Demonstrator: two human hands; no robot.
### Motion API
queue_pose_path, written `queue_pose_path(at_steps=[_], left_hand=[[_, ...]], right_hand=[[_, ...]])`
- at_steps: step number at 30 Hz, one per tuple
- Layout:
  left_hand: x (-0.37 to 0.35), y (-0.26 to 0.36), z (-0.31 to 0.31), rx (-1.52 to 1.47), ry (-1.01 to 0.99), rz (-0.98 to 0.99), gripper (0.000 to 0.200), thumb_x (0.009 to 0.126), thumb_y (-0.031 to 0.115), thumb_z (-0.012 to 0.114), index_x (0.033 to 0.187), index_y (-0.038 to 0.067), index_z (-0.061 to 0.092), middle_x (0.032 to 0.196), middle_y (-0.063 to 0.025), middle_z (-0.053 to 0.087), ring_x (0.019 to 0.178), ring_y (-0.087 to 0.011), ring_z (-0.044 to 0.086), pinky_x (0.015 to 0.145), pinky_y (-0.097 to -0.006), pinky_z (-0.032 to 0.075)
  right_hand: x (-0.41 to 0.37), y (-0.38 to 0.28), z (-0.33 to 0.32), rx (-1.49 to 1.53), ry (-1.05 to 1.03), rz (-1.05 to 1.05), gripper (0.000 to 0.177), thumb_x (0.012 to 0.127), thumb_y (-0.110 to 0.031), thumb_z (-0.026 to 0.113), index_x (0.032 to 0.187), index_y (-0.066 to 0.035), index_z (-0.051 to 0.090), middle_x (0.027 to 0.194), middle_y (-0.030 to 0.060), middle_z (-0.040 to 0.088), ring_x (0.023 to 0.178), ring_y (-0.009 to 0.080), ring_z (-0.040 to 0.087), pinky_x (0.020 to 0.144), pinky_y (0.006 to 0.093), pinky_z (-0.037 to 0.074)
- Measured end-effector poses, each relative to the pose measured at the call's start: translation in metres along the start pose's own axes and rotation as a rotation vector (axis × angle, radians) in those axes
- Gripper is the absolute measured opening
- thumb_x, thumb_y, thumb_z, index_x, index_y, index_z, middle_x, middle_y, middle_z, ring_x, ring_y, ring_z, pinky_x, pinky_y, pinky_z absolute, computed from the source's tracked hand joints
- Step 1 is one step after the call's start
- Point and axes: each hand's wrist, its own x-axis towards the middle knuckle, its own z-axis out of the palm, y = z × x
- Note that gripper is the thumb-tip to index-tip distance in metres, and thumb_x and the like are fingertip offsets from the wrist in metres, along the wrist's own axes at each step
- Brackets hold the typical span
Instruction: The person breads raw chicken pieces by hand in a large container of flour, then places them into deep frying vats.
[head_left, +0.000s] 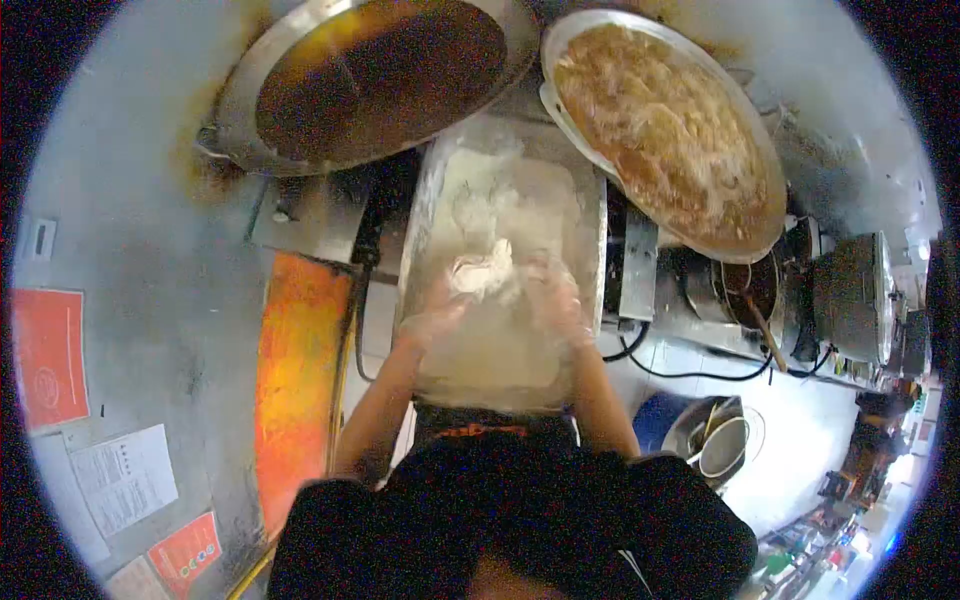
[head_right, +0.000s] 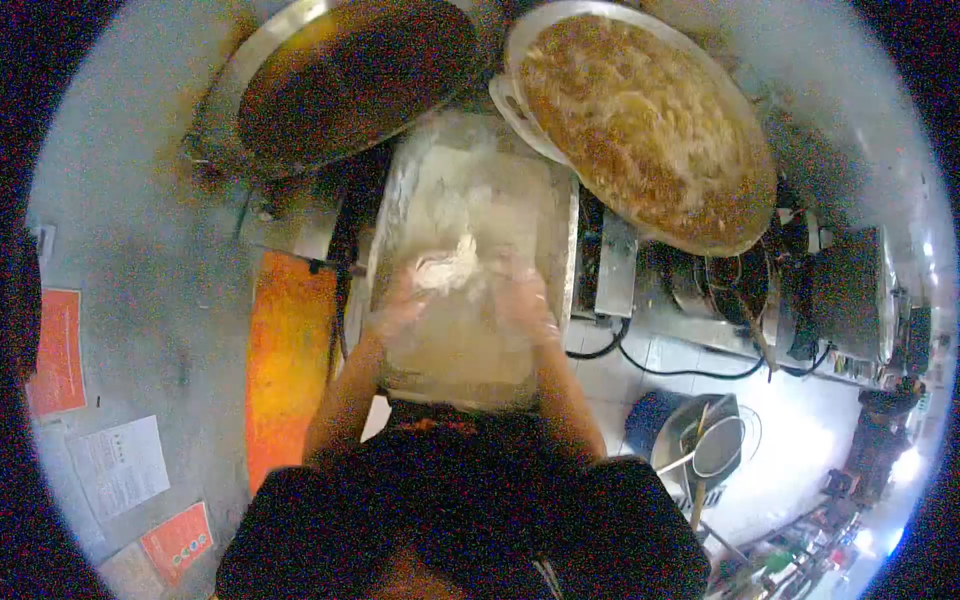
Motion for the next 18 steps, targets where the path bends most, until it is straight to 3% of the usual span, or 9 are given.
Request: queue_pose_path(at_steps=[2, 3, 7, 10, 12, 13, 14, 16, 18], left_hand=[[-0.017, 0.030, 0.002, -0.547, 0.095, 0.037, 0.040, 0.075, 0.006, 0.062, 0.115, 0.000, 0.058, 0.100, -0.0181, 0.064, 0.091, -0.0278, 0.061, 0.086, -0.0369, 0.048], [-0.016, 0.072, -0.002, -0.249, -0.023, -0.065, 0.042, 0.076, 0.008, 0.063, 0.117, -0.001, 0.056, 0.104, -0.0174, 0.064, 0.096, -0.0259, 0.061, 0.089, -0.0365, 0.047], [-0.014, 0.085, 0.011, 0.621, -0.049, -0.143, 0.049, 0.083, 0.018, 0.064, 0.127, 0.001, 0.050, 0.122, -0.0148, 0.058, 0.116, -0.0272, 0.051, 0.103, -0.0353, 0.037], [-0.023, 0.066, 0.014, 0.339, -0.025, -0.155, 0.054, 0.079, 0.025, 0.068, 0.121, -0.003, 0.052, 0.113, -0.0211, 0.061, 0.107, -0.0274, 0.057, 0.095, -0.0380, 0.043], [-0.031, 0.052, 0.005, 0.449, 0.170, 0.106, 0.056, 0.076, 0.030, 0.070, 0.117, -0.005, 0.053, 0.106, -0.0255, 0.061, 0.101, -0.0297, 0.061, 0.091, -0.0419, 0.046], [-0.033, 0.048, -0.001, 0.568, 0.252, 0.238, 0.056, 0.076, 0.032, 0.070, 0.116, -0.005, 0.053, 0.105, -0.0265, 0.061, 0.101, -0.0310, 0.061, 0.091, -0.0434, 0.045], [-0.034, 0.042, -0.006, 0.695, 0.353, 0.360, 0.057, 0.076, 0.033, 0.070, 0.115, -0.006, 0.053, 0.104, -0.0275, 0.061, 0.100, -0.0322, 0.061, 0.091, -0.0449, 0.045], [-0.037, 0.068, -0.010, 0.612, -0.022, -0.174, 0.069, 0.076, 0.037, 0.070, 0.125, -0.004, 0.046, 0.113, -0.0293, 0.057, 0.109, -0.0348, 0.057, 0.096, -0.0467, 0.042], [-0.040, 0.066, -0.011, 0.534, -0.029, -0.277, 0.077, 0.076, 0.042, 0.069, 0.134, 0.000, 0.040, 0.121, -0.0290, 0.055, 0.116, -0.0365, 0.054, 0.100, -0.0462, 0.040]], right_hand=[[0.009, -0.009, -0.014, 0.557, -0.141, 0.347, 0.036, 0.086, -0.019, 0.060, 0.120, -0.007, 0.055, 0.118, 0.0127, 0.061, 0.095, 0.0251, 0.064, 0.078, 0.0369, 0.052], [0.011, -0.012, -0.021, 1.107, -0.285, 0.702, 0.037, 0.086, -0.017, 0.060, 0.121, -0.007, 0.055, 0.122, 0.0115, 0.059, 0.099, 0.0253, 0.064, 0.081, 0.0358, 0.053], [-0.002, -0.026, -0.011, 1.038, -0.415, 0.453, 0.048, 0.091, -0.013, 0.054, 0.137, -0.008, 0.042, 0.122, 0.0114, 0.060, 0.111, 0.0289, 0.057, 0.094, 0.0429, 0.047], [0.000, -0.030, -0.011, -0.497, -0.455, -0.595, 0.050, 0.089, -0.016, 0.059, 0.135, -0.007, 0.044, 0.122, 0.0123, 0.060, 0.112, 0.0296, 0.056, 0.098, 0.0423, 0.044], [-0.005, -0.050, -0.029, 1.039, -0.327, 0.453, 0.043, 0.089, -0.019, 0.058, 0.130, -0.004, 0.050, 0.118, 0.0198, 0.061, 0.106, 0.0332, 0.060, 0.094, 0.0391, 0.047], [-0.002, -0.045, -0.021, 1.029, -0.321, 0.452, 0.043, 0.089, -0.019, 0.058, 0.130, -0.004, 0.050, 0.118, 0.0198, 0.061, 0.106, 0.0332, 0.060, 0.094, 0.0391, 0.047], [-0.003, -0.032, -0.006, 0.237, -0.141, 0.042, 0.040, 0.088, -0.018, 0.057, 0.124, -0.001, 0.053, 0.119, 0.0209, 0.060, 0.102, 0.0352, 0.062, 0.086, 0.0400, 0.051], [-0.020, -0.017, 0.003, -0.593, 0.021, -0.301, 0.038, 0.087, -0.017, 0.057, 0.119, 0.003, 0.055, 0.119, 0.0221, 0.058, 0.097, 0.0373, 0.064, 0.079, 0.0409, 0.055], [-0.004, -0.014, 0.004, -0.585, -0.244, 0.093, 0.039, 0.085, -0.017, 0.059, 0.122, -0.005, 0.056, 0.107, 0.0245, 0.063, 0.086, 0.0310, 0.066, 0.077, 0.0355, 0.054]])
